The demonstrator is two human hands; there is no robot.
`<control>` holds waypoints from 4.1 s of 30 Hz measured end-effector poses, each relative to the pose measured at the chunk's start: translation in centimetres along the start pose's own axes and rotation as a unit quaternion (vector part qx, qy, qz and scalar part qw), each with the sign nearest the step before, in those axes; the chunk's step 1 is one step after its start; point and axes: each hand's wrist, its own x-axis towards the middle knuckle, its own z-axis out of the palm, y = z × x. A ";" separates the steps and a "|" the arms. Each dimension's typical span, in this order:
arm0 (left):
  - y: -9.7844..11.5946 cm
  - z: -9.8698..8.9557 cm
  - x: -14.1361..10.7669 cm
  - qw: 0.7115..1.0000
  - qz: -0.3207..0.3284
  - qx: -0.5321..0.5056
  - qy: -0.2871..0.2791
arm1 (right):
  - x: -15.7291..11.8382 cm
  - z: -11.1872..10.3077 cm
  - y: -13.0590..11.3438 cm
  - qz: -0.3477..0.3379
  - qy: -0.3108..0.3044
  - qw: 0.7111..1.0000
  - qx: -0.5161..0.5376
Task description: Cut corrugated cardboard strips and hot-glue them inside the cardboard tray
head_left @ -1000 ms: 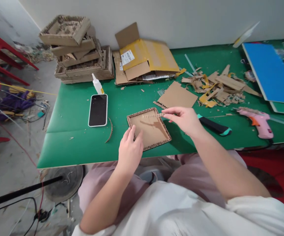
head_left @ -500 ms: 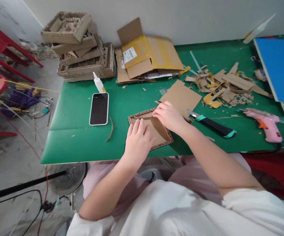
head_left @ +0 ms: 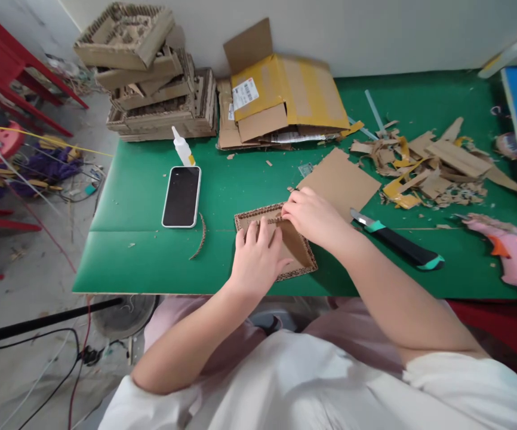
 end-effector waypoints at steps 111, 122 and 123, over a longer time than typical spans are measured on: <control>-8.8 0.8 1.6 0.961 -0.238 -0.074 0.122 | -8.2 2.4 3.4 0.257 0.149 0.944 0.143; -0.3 -2.8 2.4 0.811 -0.072 -0.568 0.121 | -9.6 -1.8 0.5 0.125 0.271 0.889 0.348; 0.7 -2.9 2.7 0.779 -0.069 -0.614 0.109 | -9.4 -2.1 0.3 0.121 0.260 0.877 0.385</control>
